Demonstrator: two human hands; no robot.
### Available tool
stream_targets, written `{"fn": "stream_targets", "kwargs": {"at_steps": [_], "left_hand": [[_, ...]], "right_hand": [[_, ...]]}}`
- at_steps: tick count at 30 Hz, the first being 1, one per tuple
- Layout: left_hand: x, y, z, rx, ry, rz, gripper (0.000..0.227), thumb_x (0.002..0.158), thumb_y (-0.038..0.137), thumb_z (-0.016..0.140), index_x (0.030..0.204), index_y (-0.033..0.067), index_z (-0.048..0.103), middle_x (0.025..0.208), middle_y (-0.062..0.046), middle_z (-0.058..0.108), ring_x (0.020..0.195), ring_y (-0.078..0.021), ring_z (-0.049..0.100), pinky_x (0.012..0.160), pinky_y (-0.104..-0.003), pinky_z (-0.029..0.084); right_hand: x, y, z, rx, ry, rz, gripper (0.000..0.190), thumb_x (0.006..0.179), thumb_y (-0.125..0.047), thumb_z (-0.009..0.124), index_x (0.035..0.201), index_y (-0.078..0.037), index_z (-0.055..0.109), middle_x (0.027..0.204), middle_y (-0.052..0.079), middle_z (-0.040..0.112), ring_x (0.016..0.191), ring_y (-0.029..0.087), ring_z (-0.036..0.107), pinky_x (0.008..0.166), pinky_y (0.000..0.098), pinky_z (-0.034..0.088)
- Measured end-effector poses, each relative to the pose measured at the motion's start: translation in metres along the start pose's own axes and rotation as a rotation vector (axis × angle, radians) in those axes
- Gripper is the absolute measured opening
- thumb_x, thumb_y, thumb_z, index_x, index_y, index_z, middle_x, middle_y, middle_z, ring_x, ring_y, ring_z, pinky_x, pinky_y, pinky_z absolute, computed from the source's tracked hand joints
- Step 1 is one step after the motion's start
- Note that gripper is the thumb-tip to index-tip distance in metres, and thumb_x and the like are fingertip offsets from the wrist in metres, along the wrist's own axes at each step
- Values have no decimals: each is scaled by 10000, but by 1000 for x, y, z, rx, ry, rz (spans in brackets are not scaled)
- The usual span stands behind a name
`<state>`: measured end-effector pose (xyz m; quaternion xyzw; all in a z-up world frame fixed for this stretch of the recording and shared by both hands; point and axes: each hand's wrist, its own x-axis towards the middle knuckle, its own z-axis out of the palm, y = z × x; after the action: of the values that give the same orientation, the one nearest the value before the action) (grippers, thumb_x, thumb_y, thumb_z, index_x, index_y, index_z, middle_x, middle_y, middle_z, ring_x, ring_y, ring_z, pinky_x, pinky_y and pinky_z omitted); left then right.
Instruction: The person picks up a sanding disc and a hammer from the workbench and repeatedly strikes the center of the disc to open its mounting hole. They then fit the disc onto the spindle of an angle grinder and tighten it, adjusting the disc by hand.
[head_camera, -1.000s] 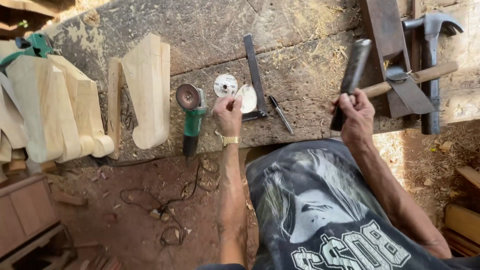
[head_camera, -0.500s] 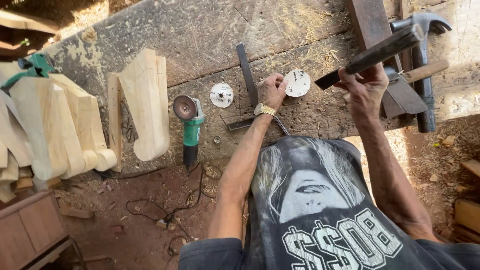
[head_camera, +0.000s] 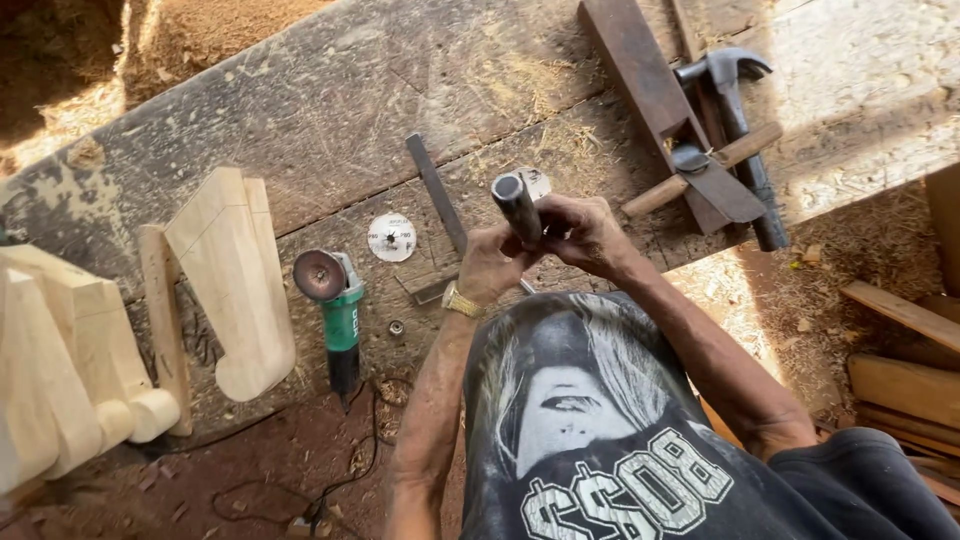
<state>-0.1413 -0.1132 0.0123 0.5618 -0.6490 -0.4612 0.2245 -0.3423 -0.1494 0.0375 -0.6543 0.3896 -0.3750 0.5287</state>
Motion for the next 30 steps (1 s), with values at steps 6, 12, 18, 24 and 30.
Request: {"fn": "stream_targets", "kwargs": {"at_steps": [6, 12, 18, 24, 30], "left_hand": [[-13, -36, 37, -677, -107, -161, 242, 868, 87, 854, 1070, 4, 751, 1019, -132, 779, 917, -219, 735, 807, -347, 612], [4, -84, 47, -1020, 481, -277, 227, 869, 152, 824, 1016, 14, 720, 917, -167, 782, 727, -228, 773, 653, -339, 672], [44, -76, 55, -911, 717, -255, 288, 796, 127, 851, 1023, 28, 704, 912, -133, 772, 703, -188, 759, 601, -295, 666], [57, -114, 92, -354, 720, -261, 289, 864, 319, 837, 965, 67, 738, 814, -78, 778, 736, -171, 750, 685, -339, 648], [53, -112, 94, -292, 708, -324, 289, 853, 329, 823, 945, 63, 758, 819, -58, 782, 747, -153, 744, 708, -328, 609]], "right_hand": [[29, -1, -74, -293, -297, 124, 338, 836, -177, 830, 1145, -86, 726, 1017, 118, 747, 811, 199, 749, 643, 290, 617], [9, 163, -241, -874, 272, 552, 397, 962, -271, 848, 1185, -40, 614, 1040, 165, 689, 798, 217, 632, 580, 367, 525], [-1, 220, -272, -720, -57, 781, 599, 898, -438, 875, 1278, -28, 659, 1088, 218, 718, 853, 278, 705, 708, 417, 602], [-10, 207, -279, -578, 127, 815, 516, 865, -368, 912, 1211, -55, 693, 1078, 132, 724, 878, 222, 717, 722, 381, 620], [-68, 239, -307, -101, 455, 738, 412, 911, -217, 859, 1191, -122, 572, 1026, 53, 720, 881, 130, 733, 751, 295, 633]]}}
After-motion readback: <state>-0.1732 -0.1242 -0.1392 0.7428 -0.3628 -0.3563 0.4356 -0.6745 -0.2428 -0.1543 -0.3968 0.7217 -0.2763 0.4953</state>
